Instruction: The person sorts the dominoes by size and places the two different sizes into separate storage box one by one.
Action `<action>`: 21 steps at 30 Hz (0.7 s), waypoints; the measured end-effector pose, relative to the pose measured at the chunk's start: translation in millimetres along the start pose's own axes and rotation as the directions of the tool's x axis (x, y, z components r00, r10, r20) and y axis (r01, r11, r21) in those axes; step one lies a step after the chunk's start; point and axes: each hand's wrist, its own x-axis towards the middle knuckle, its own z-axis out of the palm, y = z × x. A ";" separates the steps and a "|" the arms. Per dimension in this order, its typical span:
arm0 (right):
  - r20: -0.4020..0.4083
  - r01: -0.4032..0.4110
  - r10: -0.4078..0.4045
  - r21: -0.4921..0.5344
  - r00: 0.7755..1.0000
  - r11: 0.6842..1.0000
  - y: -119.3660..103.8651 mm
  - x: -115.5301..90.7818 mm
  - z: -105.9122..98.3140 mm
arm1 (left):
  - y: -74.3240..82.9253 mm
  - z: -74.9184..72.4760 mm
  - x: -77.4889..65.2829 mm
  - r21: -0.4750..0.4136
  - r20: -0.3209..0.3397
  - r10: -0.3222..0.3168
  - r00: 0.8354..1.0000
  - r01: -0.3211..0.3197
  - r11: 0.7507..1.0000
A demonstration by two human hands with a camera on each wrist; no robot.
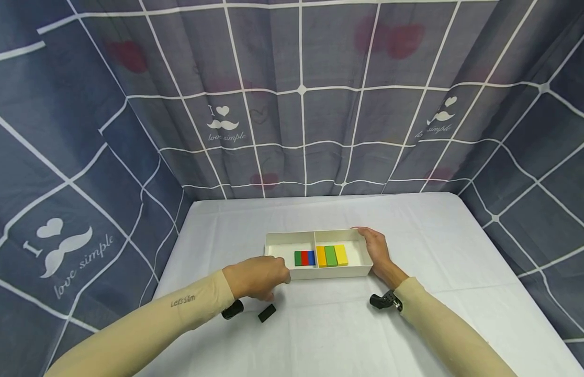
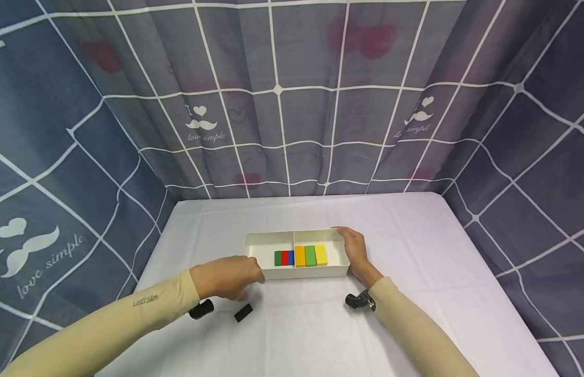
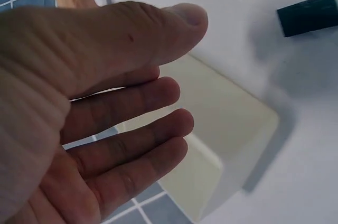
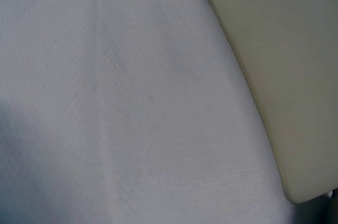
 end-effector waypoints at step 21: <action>0.007 -0.002 0.002 -0.020 1.000 1.000 0.0 -0.9 -0.7 | 5.5 37.0 -18.6 0.184 -0.044 0.058 0.997 -0.049 0.982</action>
